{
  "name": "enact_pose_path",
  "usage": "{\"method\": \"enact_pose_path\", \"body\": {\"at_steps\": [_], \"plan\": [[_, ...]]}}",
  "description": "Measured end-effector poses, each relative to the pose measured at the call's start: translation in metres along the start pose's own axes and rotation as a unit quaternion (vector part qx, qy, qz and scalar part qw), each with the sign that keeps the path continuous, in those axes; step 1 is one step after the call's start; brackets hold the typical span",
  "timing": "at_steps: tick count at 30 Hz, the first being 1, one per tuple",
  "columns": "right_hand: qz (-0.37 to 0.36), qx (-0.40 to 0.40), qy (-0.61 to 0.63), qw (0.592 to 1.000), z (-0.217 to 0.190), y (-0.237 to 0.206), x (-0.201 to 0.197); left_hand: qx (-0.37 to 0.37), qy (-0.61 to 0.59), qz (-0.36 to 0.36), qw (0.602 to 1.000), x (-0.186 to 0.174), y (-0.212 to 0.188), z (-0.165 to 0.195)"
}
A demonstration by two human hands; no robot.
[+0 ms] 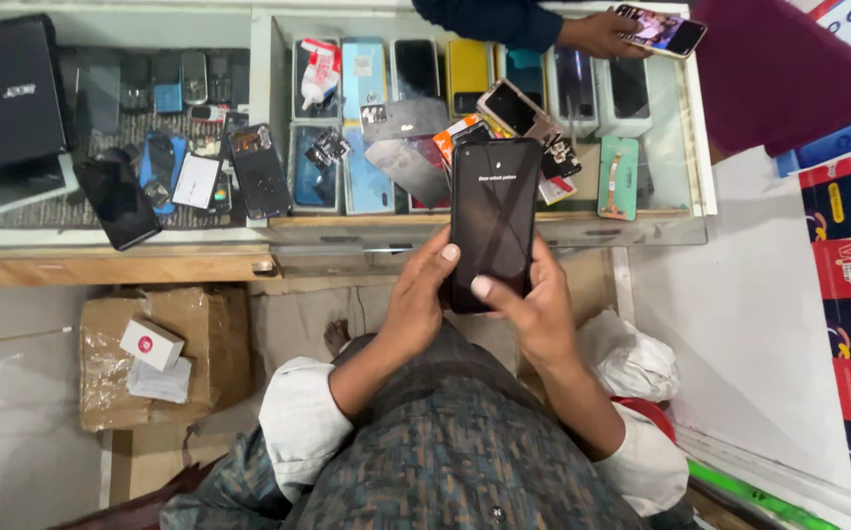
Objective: The person applies adhesive to a phone back cover, then handles a light blue smartphone, turning it over and pressing the screen. The person then picks up a black smartphone, turns it over, and uses a small metal tool to pry at the edge of the device.
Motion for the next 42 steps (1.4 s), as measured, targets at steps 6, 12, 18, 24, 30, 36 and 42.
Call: {"method": "enact_pose_path", "body": {"at_steps": [6,12,18,24,30,36,42], "plan": [[-0.018,0.012,0.018,1.0,0.009,0.006,0.001,-0.026,-0.03,0.007,0.999,-0.012,-0.004,0.007],[-0.005,0.05,0.117,0.992,0.02,0.01,-0.001,-0.057,-0.049,0.007,0.997,-0.025,-0.005,0.012],[0.02,0.04,0.154,0.987,0.016,0.015,0.018,-0.035,0.023,0.055,0.998,-0.057,-0.002,0.005],[0.005,-0.011,-0.018,1.0,0.015,0.028,0.064,-0.069,-0.036,0.094,0.993,-0.095,0.003,0.006],[0.01,0.002,-0.009,1.0,0.045,0.048,0.1,-0.106,-0.147,0.067,0.981,-0.137,0.002,0.039],[0.006,0.07,0.129,0.989,0.07,0.074,0.13,-0.113,-0.186,0.023,0.976,-0.188,-0.006,0.073],[-0.053,0.068,0.058,0.995,0.069,0.106,0.175,-0.092,-0.101,0.122,0.983,-0.228,-0.022,0.077]]}}
Point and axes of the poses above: each hand's wrist, its own y-axis towards the middle knuckle, its own x-axis out of the palm, z = x × y, the point moved 3 cm from there along y, towards the middle knuckle, and after that the axes turned 2 degrees about -z, right-handed, at the moved point
